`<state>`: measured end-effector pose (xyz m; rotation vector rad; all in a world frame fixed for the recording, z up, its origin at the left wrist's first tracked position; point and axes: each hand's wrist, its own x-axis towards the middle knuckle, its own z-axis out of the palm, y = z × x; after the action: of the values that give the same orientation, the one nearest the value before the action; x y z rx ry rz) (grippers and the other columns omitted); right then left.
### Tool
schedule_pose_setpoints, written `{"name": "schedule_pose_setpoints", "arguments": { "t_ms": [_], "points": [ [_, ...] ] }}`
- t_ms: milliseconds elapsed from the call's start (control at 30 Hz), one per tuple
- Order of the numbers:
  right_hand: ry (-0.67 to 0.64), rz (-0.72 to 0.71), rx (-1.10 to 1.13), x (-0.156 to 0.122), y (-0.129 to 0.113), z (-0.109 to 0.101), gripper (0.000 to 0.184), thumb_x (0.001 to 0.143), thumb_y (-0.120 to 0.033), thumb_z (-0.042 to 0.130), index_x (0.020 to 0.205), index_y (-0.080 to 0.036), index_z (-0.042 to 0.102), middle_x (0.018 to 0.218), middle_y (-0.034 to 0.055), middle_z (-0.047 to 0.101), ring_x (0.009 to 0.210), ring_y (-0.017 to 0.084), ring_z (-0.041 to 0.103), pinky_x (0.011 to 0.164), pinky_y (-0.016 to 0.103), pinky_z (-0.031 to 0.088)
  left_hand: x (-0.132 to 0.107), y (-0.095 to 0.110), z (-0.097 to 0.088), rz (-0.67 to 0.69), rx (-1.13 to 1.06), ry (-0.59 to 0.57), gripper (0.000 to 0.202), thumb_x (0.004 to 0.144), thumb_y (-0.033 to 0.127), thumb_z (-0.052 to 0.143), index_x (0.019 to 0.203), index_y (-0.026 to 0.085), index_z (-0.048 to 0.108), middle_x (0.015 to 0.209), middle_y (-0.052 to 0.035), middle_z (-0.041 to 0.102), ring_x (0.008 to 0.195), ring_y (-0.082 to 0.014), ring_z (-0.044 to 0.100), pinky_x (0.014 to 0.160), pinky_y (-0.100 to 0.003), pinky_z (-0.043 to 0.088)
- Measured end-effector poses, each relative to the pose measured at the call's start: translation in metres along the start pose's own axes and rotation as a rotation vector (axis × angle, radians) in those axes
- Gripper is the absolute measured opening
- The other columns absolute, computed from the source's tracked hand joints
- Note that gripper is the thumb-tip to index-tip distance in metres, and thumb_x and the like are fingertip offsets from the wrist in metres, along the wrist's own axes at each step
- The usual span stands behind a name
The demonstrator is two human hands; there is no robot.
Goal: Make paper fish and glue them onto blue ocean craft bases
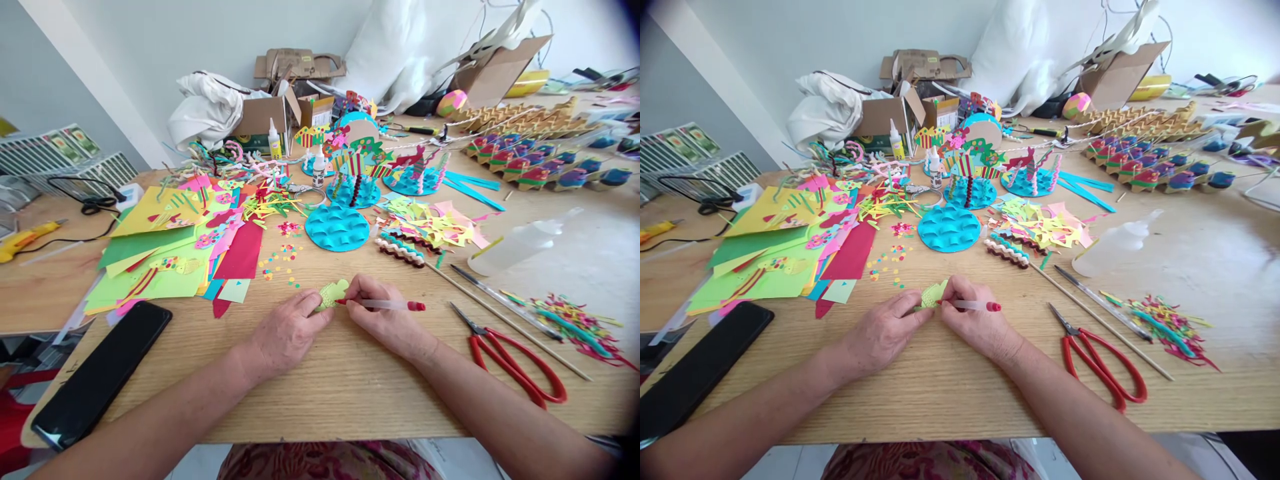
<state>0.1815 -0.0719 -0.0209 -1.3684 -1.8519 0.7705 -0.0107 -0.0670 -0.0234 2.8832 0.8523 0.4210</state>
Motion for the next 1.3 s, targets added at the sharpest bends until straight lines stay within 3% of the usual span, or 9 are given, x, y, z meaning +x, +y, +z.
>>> {"name": "schedule_pose_setpoints", "arguments": {
  "t_ms": [667, 1300],
  "points": [
    [0.015, 0.003, -0.073, 0.0025, -0.0037, 0.0001, 0.008, 0.065, -0.013, 0.043, 0.061, -0.019, 0.043, 0.053, -0.0051, 0.044, 0.046, 0.008, 0.04, 0.044, 0.019, 0.029, 0.0014, 0.0013, -0.002, -0.007, -0.036, -0.006, 0.029, 0.089, 0.015, 0.032, 0.111, 0.015, 0.05, 0.109, -0.0106, 0.05, 0.112, -0.0212, 0.043, 0.089, -0.036, 0.045],
    [-0.009, 0.021, -0.005, 0.0026, -0.0059, 0.0016, 0.007, 0.07, -0.016, 0.044, 0.064, -0.019, 0.044, 0.054, -0.0048, 0.045, 0.047, 0.008, 0.04, 0.043, 0.019, 0.03, 0.0007, 0.0013, -0.0004, -0.015, -0.014, -0.005, 0.029, 0.088, 0.013, 0.033, 0.111, 0.017, 0.05, 0.108, -0.0092, 0.049, 0.11, -0.0203, 0.044, 0.087, -0.035, 0.046]
  ]
}}
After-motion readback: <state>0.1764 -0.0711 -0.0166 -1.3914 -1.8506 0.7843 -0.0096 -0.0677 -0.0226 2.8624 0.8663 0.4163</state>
